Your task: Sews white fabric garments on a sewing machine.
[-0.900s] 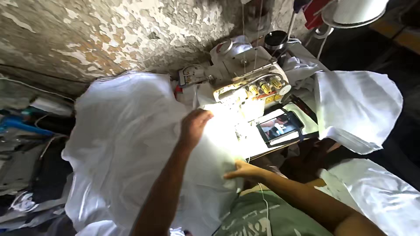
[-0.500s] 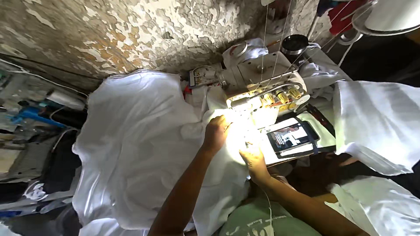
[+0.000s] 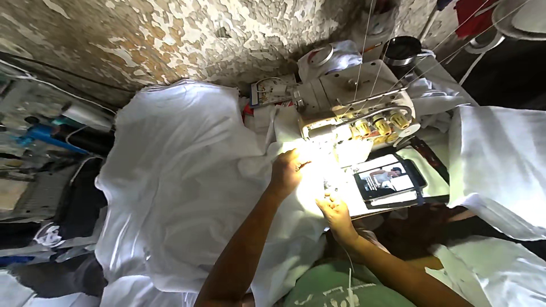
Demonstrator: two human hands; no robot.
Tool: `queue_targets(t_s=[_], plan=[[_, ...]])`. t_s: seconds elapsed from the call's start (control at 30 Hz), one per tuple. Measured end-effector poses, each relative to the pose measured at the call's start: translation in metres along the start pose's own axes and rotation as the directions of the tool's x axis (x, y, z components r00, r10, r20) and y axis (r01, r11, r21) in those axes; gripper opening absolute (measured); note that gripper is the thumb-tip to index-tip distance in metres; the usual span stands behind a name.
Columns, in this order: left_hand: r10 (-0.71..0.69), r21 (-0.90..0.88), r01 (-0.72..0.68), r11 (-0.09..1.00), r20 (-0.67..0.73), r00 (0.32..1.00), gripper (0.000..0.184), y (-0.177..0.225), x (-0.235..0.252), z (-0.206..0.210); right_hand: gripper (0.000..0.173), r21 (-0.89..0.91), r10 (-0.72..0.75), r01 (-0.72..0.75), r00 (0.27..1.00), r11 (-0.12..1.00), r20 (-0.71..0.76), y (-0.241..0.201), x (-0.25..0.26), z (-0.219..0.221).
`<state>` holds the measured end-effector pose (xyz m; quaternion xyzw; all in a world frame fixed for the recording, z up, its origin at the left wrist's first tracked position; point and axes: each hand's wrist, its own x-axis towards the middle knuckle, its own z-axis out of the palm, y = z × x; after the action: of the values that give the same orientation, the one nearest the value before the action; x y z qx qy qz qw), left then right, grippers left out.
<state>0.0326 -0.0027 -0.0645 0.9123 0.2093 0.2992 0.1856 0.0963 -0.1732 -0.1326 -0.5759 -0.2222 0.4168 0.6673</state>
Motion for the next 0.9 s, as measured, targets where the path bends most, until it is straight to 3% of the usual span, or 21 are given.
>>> queue_targets(t_s=[0.23,0.4,0.57,0.77,0.9], plan=[[-0.151,-0.028,0.154,0.988,0.098,0.984,0.005,0.014,0.01,-0.006,0.007,-0.011,0.006,-0.006,1.0,1.0,0.022,-0.004,0.002,0.0],[0.078,0.322,-0.097,0.942,0.073,0.994,0.013,0.04,-0.015,0.003,0.011,-0.133,-0.064,0.07,0.997,0.989,0.049,-0.006,0.007,-0.009],[-0.013,0.435,-0.005,0.901,0.037,0.999,0.013,0.056,-0.043,0.02,0.014,-0.321,-0.249,0.253,0.967,0.913,0.055,-0.002,0.007,-0.021],[-0.106,0.403,0.106,0.909,-0.022,0.994,0.012,0.055,-0.03,0.029,0.006,-0.099,-0.026,0.028,0.999,0.995,0.024,-0.037,0.01,-0.013],[-0.121,0.422,0.143,0.895,-0.077,0.99,0.022,0.052,-0.027,0.033,0.006,-0.112,-0.032,0.029,0.999,0.993,-0.028,-0.04,0.012,-0.012]])
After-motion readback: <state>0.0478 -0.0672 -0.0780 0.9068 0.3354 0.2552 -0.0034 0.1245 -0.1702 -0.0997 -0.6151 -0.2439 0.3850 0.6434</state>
